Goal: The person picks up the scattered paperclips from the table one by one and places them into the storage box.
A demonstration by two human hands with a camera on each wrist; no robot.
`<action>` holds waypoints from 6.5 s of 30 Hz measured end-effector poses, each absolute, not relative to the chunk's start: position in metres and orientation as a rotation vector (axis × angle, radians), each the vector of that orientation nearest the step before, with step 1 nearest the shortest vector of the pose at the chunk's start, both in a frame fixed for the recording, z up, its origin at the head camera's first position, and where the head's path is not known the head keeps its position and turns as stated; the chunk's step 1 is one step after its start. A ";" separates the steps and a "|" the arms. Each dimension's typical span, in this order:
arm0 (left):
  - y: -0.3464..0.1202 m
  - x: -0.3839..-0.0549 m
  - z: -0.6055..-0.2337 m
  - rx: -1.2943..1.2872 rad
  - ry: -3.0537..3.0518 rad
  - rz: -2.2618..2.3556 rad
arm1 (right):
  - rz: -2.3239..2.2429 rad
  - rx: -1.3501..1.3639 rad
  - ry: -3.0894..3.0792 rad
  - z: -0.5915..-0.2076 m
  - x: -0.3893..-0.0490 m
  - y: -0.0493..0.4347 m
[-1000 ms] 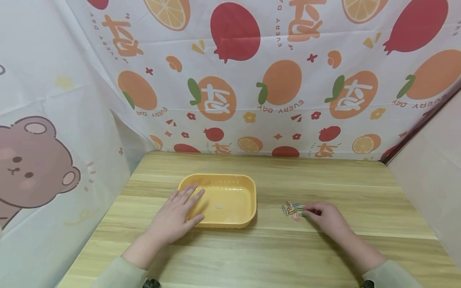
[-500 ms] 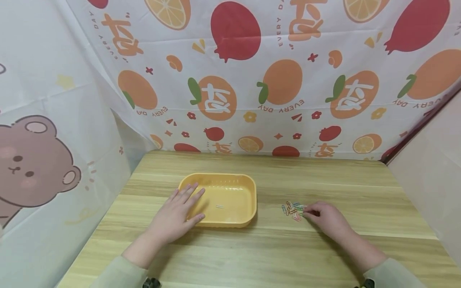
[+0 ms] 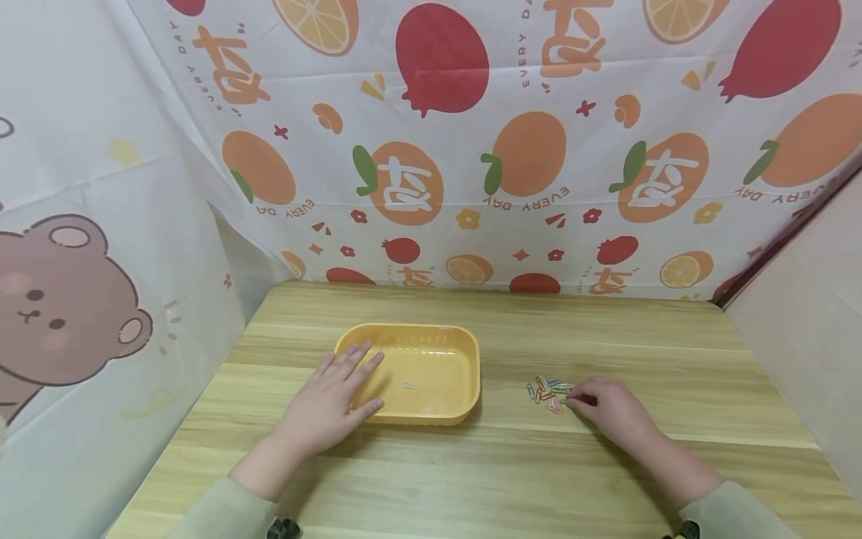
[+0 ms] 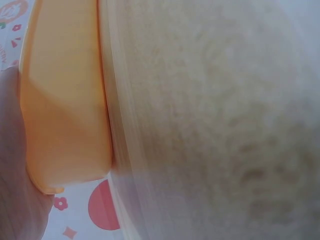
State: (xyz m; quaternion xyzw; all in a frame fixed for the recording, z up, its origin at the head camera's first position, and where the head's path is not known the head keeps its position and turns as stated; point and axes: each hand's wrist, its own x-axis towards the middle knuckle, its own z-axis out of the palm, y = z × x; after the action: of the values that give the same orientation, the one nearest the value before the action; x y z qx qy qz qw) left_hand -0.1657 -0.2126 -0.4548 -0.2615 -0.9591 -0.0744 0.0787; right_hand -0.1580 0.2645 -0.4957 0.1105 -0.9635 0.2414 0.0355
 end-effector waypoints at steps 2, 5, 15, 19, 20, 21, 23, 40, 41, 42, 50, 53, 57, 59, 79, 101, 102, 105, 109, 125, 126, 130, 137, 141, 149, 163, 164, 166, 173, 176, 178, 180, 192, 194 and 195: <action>-0.213 -0.166 -0.455 -0.784 -2.870 -0.224 | 0.740 0.345 -2.957 -0.496 -0.158 0.264; -0.213 -0.165 -0.455 -0.783 -2.871 -0.230 | 0.743 0.347 -2.956 -0.496 -0.157 0.265; -0.214 -0.165 -0.457 -0.782 -2.883 -0.225 | 0.743 0.355 -2.949 -0.498 -0.156 0.267; -0.213 -0.165 -0.458 -0.780 -2.876 -0.237 | 0.742 0.357 -2.953 -0.500 -0.156 0.268; -0.213 -0.165 -0.457 -0.780 -2.875 -0.239 | 0.745 0.358 -2.953 -0.501 -0.156 0.269; -0.213 -0.165 -0.457 -0.780 -2.876 -0.245 | 0.748 0.356 -2.955 -0.501 -0.156 0.269; -0.212 -0.165 -0.456 -0.781 -2.873 -0.243 | 0.756 0.353 -2.957 -0.501 -0.157 0.269; -0.213 -0.163 -0.455 -0.765 -2.888 -0.238 | 0.810 0.300 -2.907 -0.498 -0.161 0.272; -0.213 -0.163 -0.455 -0.766 -2.887 -0.239 | 0.816 0.297 -2.906 -0.498 -0.162 0.273; -0.213 -0.163 -0.455 -0.767 -2.885 -0.240 | 0.820 0.294 -2.906 -0.498 -0.162 0.273; -0.213 -0.164 -0.455 -0.771 -2.882 -0.236 | 0.841 0.291 -2.878 -0.494 -0.165 0.276; -0.212 -0.164 -0.455 -0.771 -2.879 -0.246 | 0.838 0.281 -2.869 -0.491 -0.166 0.276; -0.212 -0.163 -0.454 -0.770 -2.880 -0.266 | 0.861 0.261 -2.864 -0.488 -0.167 0.275; -0.212 -0.163 -0.454 -0.767 -2.883 -0.268 | 0.872 0.260 -2.860 -0.487 -0.167 0.273; -0.212 -0.162 -0.456 -0.760 -2.877 -0.268 | 1.120 0.238 -2.773 -0.474 -0.181 0.238; -0.212 -0.161 -0.456 -0.766 -2.854 -0.225 | 1.498 0.317 -2.636 -0.451 -0.196 0.143; -0.212 -0.161 -0.455 -0.767 -2.853 -0.224 | 1.502 0.326 -2.631 -0.450 -0.197 0.139; -0.212 -0.161 -0.455 -0.769 -2.851 -0.233 | 1.539 0.345 -2.611 -0.446 -0.199 0.126; -0.212 -0.162 -0.455 -0.766 -2.855 -0.234 | 1.574 0.382 -2.591 -0.442 -0.202 0.110; -0.212 -0.161 -0.455 -0.767 -2.837 -0.237 | 1.584 0.492 -2.627 -0.437 -0.209 0.067; -0.211 -0.161 -0.455 -0.769 -2.834 -0.235 | 1.577 0.502 -2.626 -0.437 -0.209 0.066; -0.211 -0.162 -0.455 -0.775 -2.827 -0.231 | 1.538 0.548 -2.635 -0.439 -0.210 0.061; -0.213 -0.163 -0.458 -0.767 -2.846 -0.230 | 1.306 0.628 -2.759 -0.437 -0.211 0.051; -0.213 -0.163 -0.458 -0.762 -2.851 -0.236 | 1.178 0.691 -2.861 -0.435 -0.213 0.043; -0.214 -0.165 -0.460 -0.759 -2.860 -0.216 | 0.878 0.773 -3.000 -0.442 -0.221 0.029; -0.213 -0.166 -0.461 -0.764 -2.850 -0.227 | 0.605 0.634 -3.148 -0.452 -0.226 0.018; -0.213 -0.166 -0.461 -0.765 -2.849 -0.225 | 0.592 0.636 -3.151 -0.452 -0.226 0.018; -0.214 -0.165 -0.461 -0.768 -2.844 -0.219 | 0.568 0.649 -3.148 -0.452 -0.225 0.017; -0.214 -0.165 -0.460 -0.774 -2.837 -0.219 | 0.512 0.664 -3.137 -0.455 -0.225 0.017; -0.214 -0.165 -0.460 -0.778 -2.833 -0.222 | 0.511 0.664 -3.129 -0.455 -0.226 0.016; -0.214 -0.165 -0.459 -0.781 -2.832 -0.219 | 0.523 0.664 -3.126 -0.456 -0.227 0.016; -0.214 -0.166 -0.459 -0.784 -2.832 -0.222 | 0.536 0.663 -3.121 -0.456 -0.227 0.016; -0.214 -0.167 -0.458 -0.785 -2.852 -0.232 | 0.557 0.665 -3.120 -0.451 -0.226 0.015; -0.214 -0.167 -0.458 -0.786 -2.854 -0.226 | 0.594 0.667 -3.102 -0.451 -0.227 0.015; -0.214 -0.166 -0.458 -0.786 -2.853 -0.224 | 0.614 0.670 -3.091 -0.451 -0.227 0.015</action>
State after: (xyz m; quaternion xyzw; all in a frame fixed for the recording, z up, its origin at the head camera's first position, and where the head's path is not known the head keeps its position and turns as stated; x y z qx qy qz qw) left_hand -0.1664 -0.2137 -0.4579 -0.2639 -0.9577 -0.0750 0.0868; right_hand -0.2270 0.0153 -0.4511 0.2078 -0.9586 0.1906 -0.0401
